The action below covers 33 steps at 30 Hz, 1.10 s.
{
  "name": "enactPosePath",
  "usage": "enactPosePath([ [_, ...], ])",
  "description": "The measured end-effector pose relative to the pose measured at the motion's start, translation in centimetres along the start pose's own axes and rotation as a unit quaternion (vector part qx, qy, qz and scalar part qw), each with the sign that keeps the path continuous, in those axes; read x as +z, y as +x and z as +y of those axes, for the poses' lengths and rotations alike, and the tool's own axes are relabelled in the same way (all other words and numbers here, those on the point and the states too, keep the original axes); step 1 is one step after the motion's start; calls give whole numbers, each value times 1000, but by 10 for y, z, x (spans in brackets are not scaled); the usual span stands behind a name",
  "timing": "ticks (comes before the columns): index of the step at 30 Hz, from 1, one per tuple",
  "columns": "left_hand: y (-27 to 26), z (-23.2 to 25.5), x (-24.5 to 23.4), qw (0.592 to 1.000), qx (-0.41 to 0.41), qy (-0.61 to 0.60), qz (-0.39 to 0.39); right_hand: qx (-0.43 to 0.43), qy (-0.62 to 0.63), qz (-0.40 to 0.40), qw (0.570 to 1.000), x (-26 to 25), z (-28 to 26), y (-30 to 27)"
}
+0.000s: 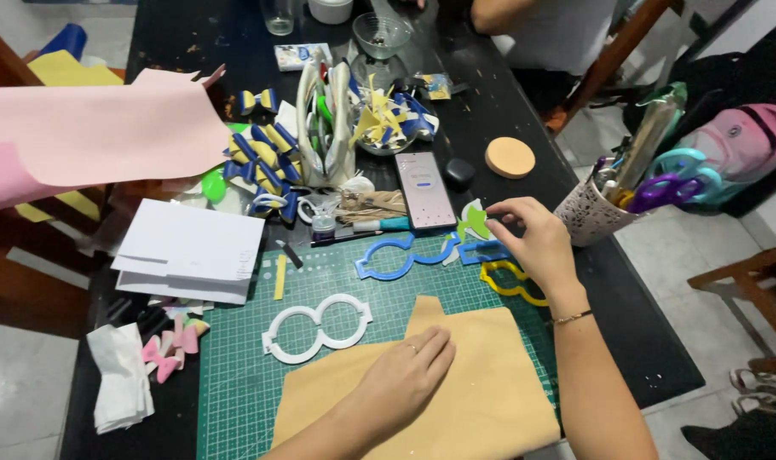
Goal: Tracing a plastic template onto a piece of material using a pen on a cutting mat
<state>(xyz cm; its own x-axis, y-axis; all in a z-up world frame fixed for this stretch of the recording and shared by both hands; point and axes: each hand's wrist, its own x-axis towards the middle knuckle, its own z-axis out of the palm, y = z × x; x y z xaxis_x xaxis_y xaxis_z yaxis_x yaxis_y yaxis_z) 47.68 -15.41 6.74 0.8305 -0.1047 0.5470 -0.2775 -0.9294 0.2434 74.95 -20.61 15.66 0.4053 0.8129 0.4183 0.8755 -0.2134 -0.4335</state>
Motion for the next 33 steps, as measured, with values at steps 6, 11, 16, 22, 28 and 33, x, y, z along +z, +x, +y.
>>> enactPosePath([
  [6,3,-1,-4,1000,-8,7,-19,133,-71,-121,981,19,47,15],
  [11,10,1,-14,1000,-9,9,-19,173,-60,-197,963,18,45,46],
  [16,6,0,-11,1000,-9,-1,-22,205,-38,-307,929,16,42,67],
  [22,6,-2,-9,1000,-2,-3,-15,182,-36,-309,933,24,61,70],
  [28,6,2,-13,1000,-16,-9,-10,156,54,-205,965,37,99,55],
  [33,4,3,-13,1000,-20,1,-1,144,97,-118,978,9,79,40],
])
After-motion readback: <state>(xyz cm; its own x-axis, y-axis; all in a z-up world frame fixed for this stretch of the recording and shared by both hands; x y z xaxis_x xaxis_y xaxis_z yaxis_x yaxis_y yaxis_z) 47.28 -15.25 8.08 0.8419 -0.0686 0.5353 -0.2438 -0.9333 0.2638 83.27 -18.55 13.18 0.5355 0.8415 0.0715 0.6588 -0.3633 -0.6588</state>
